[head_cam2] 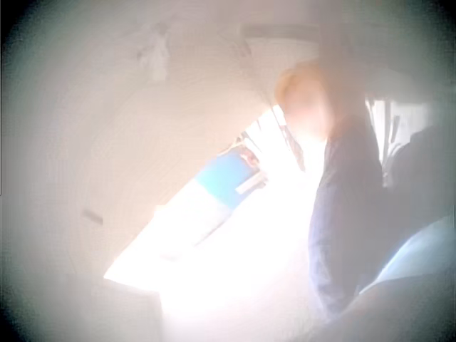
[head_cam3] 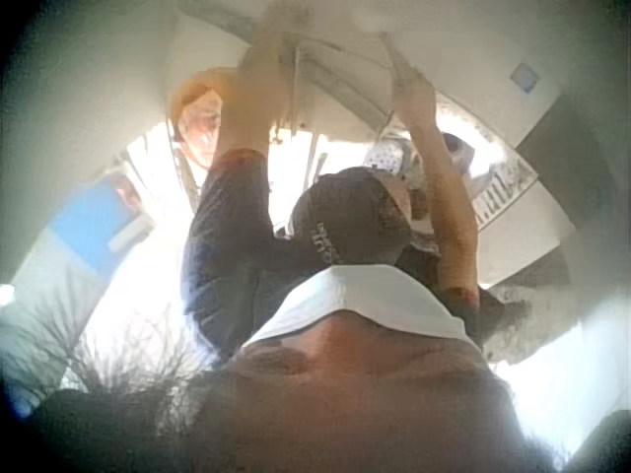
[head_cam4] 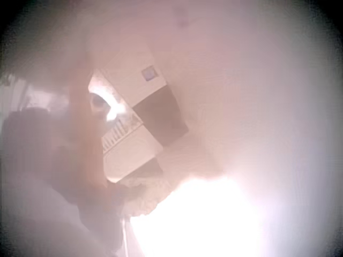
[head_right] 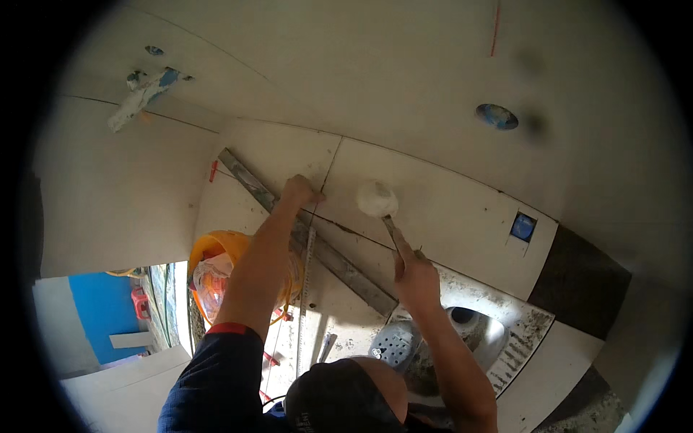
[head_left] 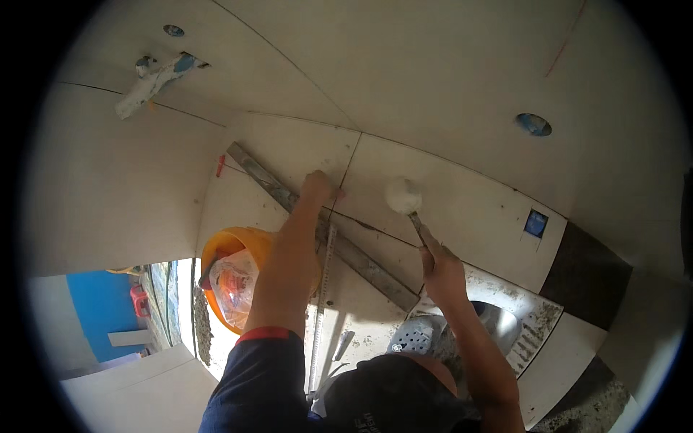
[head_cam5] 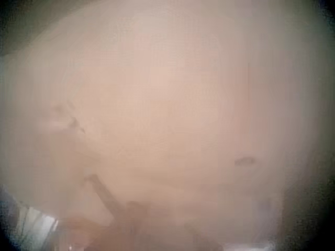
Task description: The person applies adhesive to a wall using a notched trowel, then places a large ceramic tile onto the prepared surface. They tap the tile with a rubber mallet to secure it and use tile spacers to maintain even gaps between tiles.
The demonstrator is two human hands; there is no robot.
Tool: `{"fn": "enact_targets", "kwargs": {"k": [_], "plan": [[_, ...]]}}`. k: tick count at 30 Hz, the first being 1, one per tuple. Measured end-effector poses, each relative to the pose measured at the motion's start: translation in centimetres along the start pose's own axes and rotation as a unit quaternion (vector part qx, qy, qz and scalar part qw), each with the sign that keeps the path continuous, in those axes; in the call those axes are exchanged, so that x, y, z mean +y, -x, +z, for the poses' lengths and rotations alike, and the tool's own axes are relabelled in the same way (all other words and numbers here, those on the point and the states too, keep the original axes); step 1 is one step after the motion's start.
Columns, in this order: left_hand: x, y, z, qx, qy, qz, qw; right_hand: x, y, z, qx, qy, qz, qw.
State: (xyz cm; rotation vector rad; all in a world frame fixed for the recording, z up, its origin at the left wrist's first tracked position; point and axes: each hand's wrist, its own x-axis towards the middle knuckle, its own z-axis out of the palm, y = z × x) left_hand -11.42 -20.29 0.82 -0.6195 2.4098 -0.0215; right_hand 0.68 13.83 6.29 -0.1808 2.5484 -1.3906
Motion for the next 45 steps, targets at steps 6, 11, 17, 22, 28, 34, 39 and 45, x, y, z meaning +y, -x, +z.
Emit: {"fn": "enact_targets", "kwargs": {"k": [6,11,17,22,28,34,39,45], "plan": [[1.1,0.2,-1.3,-0.013,-0.003,0.039,0.999,1.4,-2.8,4.0,0.022,0.003,-0.067,0.998],[-0.7,-0.1,-0.1,-0.009,0.044,0.038,0.998,-0.6,-4.6,6.0,0.043,-0.072,-0.067,0.994],[0.7,1.4,-1.1,0.014,-0.002,0.061,0.998,-1.5,-5.9,5.5,0.02,-0.036,-0.047,0.998],[-0.4,-0.7,0.5,0.0,-0.008,0.046,0.999,-0.1,-4.0,6.9,0.023,-0.001,-0.036,0.999],[-0.5,-1.8,1.0,-0.001,-0.022,0.059,0.998,-0.7,-4.0,6.8,0.028,-0.01,-0.036,0.999],[0.0,-0.5,0.9,0.038,0.021,0.068,0.997,-1.5,-4.2,6.2,0.01,-0.017,-0.025,0.999],[-2.1,-1.3,1.6,0.014,0.044,0.093,0.995,-2.3,-4.7,6.3,-0.012,-0.015,0.001,1.0],[-0.8,-1.1,0.7,-0.022,-0.002,0.093,0.995,-0.6,-5.4,6.4,-0.038,0.051,0.045,0.997]]}}
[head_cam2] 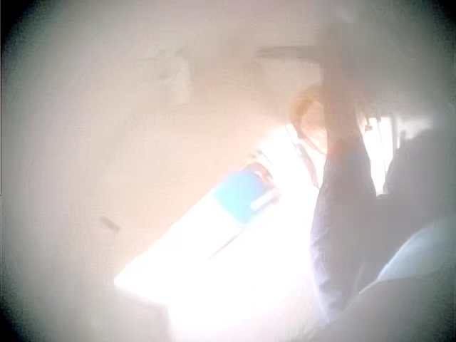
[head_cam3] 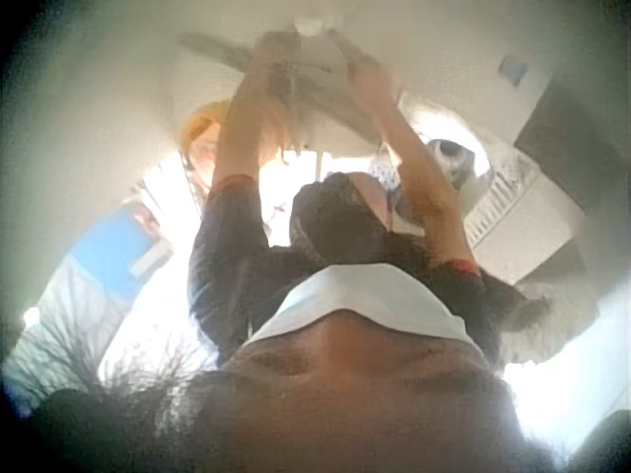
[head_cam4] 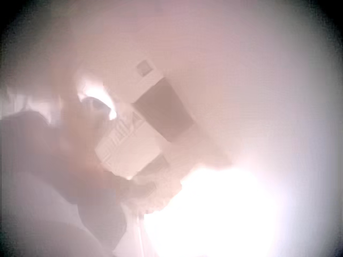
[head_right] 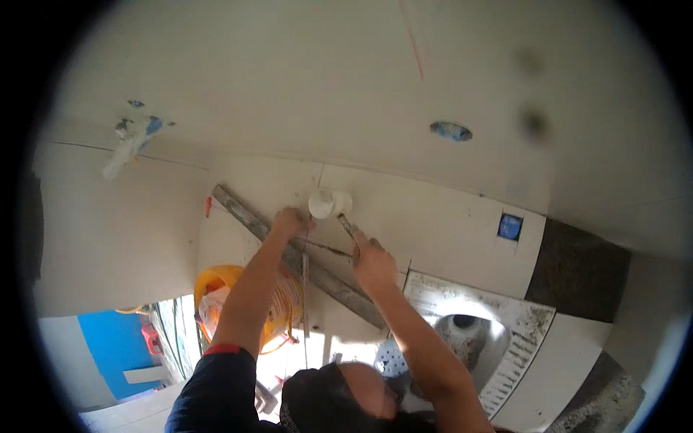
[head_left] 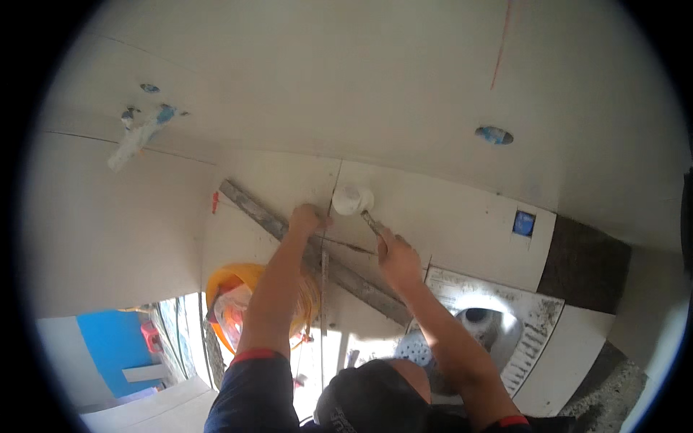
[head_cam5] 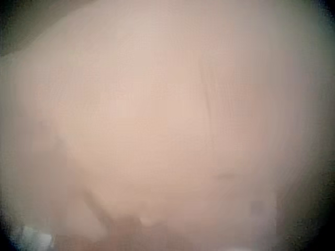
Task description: The person applies adhesive to a wall using a notched trowel, then places a large ceramic tile onto the prepared surface. They tap the tile with a rubber mallet to secure it and use tile spacers to maintain even gaps between tiles.
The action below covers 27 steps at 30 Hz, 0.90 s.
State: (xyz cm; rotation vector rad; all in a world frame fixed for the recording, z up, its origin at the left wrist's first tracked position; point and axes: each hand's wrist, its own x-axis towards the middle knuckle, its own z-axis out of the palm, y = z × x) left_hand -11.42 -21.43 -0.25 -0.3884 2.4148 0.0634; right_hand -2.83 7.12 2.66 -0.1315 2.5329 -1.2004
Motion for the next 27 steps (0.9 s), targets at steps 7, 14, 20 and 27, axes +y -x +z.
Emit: {"fn": "enact_targets", "kwargs": {"k": [7,14,20,27], "plan": [[4.2,1.1,-4.6,0.137,0.012,-0.04,0.99,4.6,3.6,-2.8,0.027,-0.035,0.023,0.999],[12.5,2.8,-2.0,0.109,-0.121,0.091,0.982,4.1,4.7,-5.2,0.059,-0.075,0.005,0.995],[13.0,2.7,-1.6,0.047,-0.166,0.048,0.984,2.5,5.3,-6.6,0.113,-0.132,-0.053,0.983],[11.8,2.8,-1.4,0.077,-0.159,0.063,0.982,1.7,2.6,-4.4,0.109,-0.068,-0.051,0.99]]}}
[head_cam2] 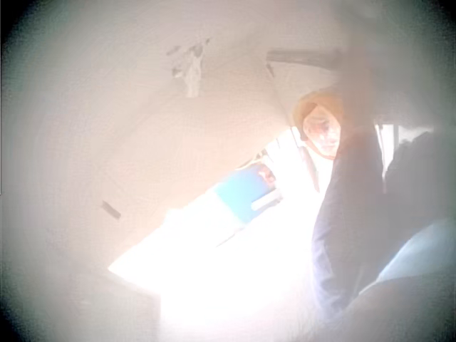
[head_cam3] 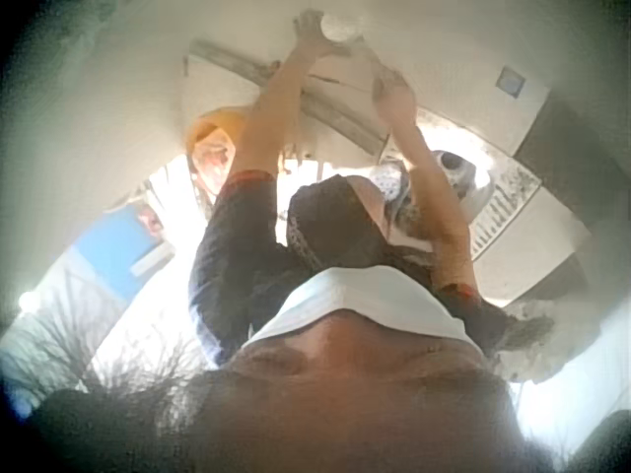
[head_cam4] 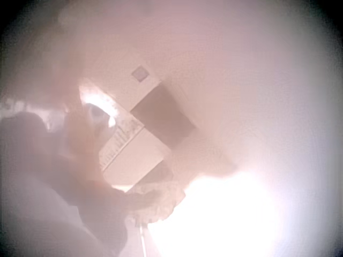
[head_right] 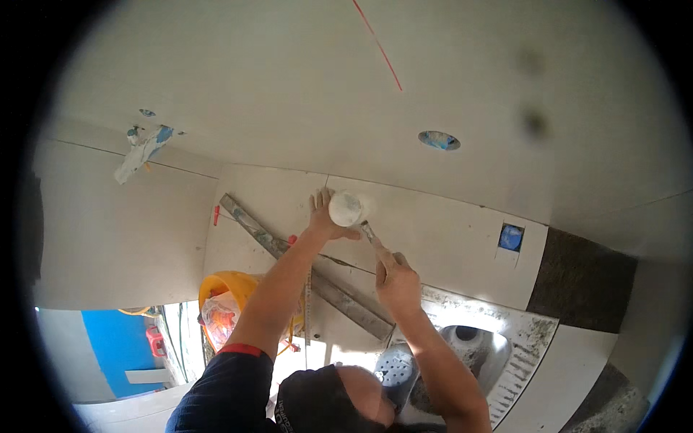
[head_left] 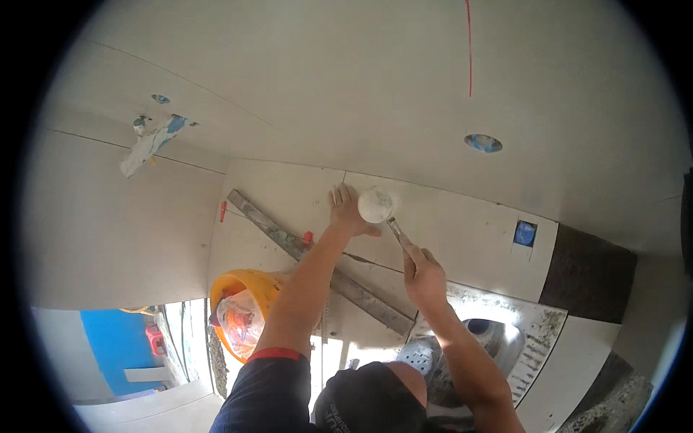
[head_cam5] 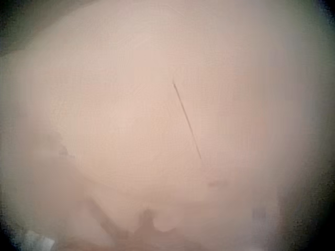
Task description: The person applies adhesive to a wall using a notched trowel, then places a large ceramic tile onto the prepared surface. They tap the tile with a rubber mallet to secure it and use tile spacers to maintain even gaps between tiles.
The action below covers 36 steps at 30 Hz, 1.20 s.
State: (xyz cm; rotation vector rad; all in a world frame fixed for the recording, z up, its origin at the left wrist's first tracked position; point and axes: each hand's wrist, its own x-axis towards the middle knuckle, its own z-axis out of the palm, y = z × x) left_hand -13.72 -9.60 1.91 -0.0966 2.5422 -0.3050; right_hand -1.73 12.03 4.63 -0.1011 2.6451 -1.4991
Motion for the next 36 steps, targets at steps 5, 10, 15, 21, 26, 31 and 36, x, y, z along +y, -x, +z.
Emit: {"fn": "enact_targets", "kwargs": {"k": [5,10,15,21,26,31,36], "plan": [[-0.1,-1.1,0.2,0.005,-0.013,0.009,1.0,1.3,-2.4,1.3,-0.006,0.008,0.036,0.999],[0.3,-1.5,0.4,-0.043,-0.048,0.024,0.998,2.5,0.0,-1.9,-0.04,0.012,0.065,0.997],[-3.2,-3.6,3.7,-0.045,-0.037,0.02,0.998,-0.8,4.4,-3.7,-0.006,-0.079,0.079,0.994],[-3.7,-3.6,2.0,-0.051,-0.114,0.002,0.992,-0.9,4.9,-4.8,-0.049,-0.073,0.092,0.992],[0.7,-3.0,-0.3,-0.067,-0.008,0.026,0.997,2.8,3.7,-4.3,-0.024,-0.073,0.125,0.989],[1.0,-1.7,-1.2,-0.054,-0.026,0.093,0.994,0.9,5.9,-8.9,0.02,-0.152,0.102,0.983],[10.7,4.4,3.3,0.142,0.017,0.163,0.976,3.5,9.6,-11.3,0.148,-0.135,0.13,0.971]]}}
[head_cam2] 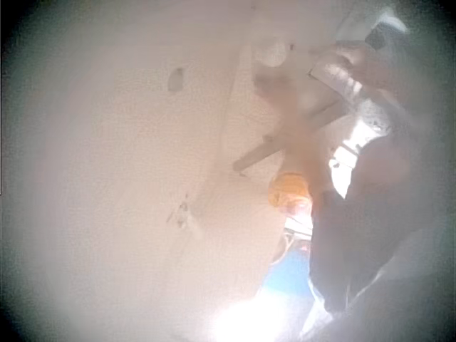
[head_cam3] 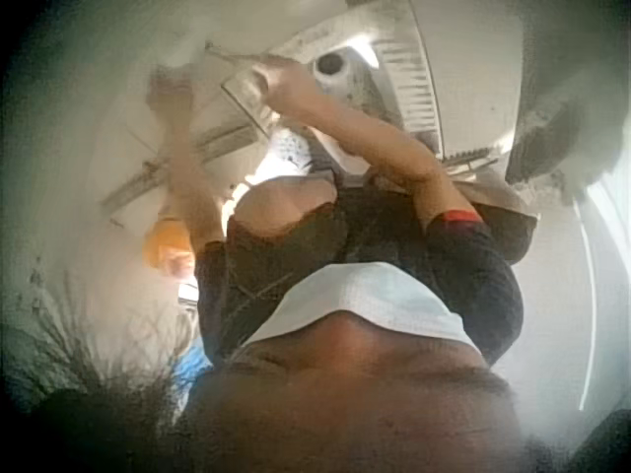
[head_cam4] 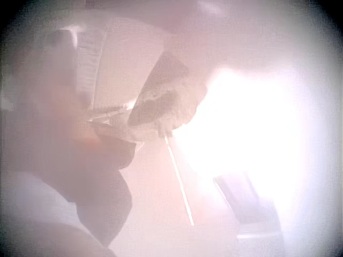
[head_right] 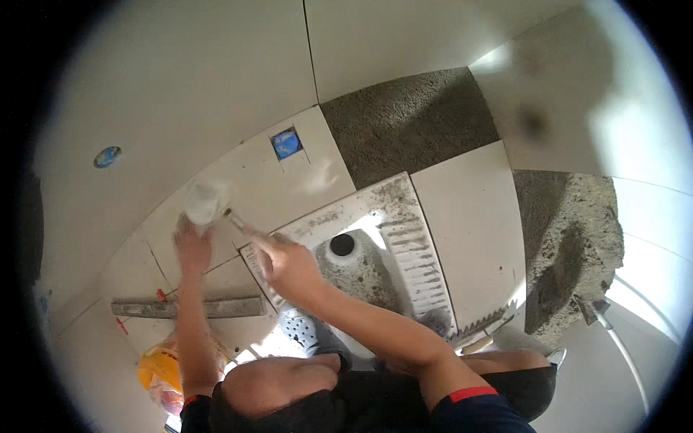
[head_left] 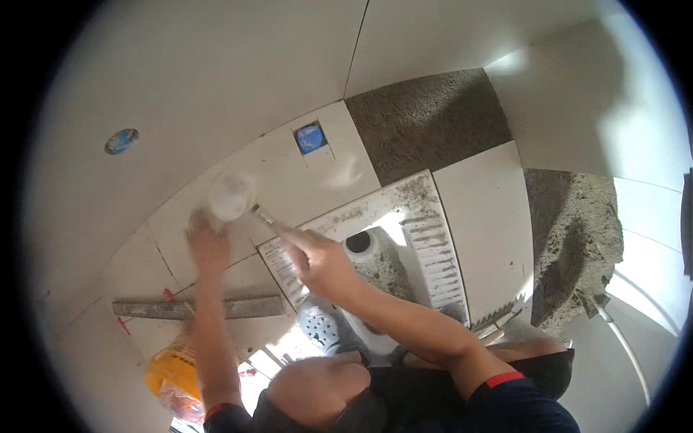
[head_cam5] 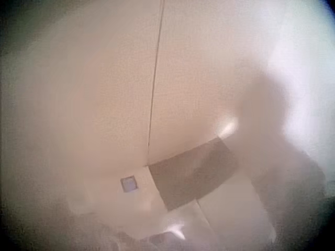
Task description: The person applies adhesive to a wall using a notched trowel, then places a large ceramic tile onto the prepared surface. They tap the tile with a rubber mallet to secure it and use tile spacers to maintain even gaps between tiles.
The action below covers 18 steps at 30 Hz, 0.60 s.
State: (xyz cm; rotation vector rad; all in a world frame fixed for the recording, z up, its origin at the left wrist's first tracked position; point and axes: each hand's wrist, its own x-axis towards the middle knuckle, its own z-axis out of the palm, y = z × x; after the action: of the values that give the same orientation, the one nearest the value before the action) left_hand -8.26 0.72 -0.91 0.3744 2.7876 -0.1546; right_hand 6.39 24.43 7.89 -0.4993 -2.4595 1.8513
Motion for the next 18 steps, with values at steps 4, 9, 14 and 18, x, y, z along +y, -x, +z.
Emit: {"fn": "enact_targets", "kwargs": {"k": [4,9,14,18], "plan": [[17.5,4.9,-0.5,0.024,0.129,0.217,0.967,-0.2,-0.2,-3.9,0.064,0.029,-0.008,0.997],[25.6,5.0,6.9,-0.059,0.664,0.294,0.686,-2.9,-0.3,-6.6,-0.037,0.047,0.156,0.986],[24.3,9.0,3.7,-0.098,0.5,0.31,0.803,-1.0,0.7,-6.4,0.022,0.02,0.083,0.996],[18.5,10.9,0.8,-0.063,0.28,0.326,0.901,-0.9,0.5,-6.3,-0.021,0.026,0.195,0.98]]}}
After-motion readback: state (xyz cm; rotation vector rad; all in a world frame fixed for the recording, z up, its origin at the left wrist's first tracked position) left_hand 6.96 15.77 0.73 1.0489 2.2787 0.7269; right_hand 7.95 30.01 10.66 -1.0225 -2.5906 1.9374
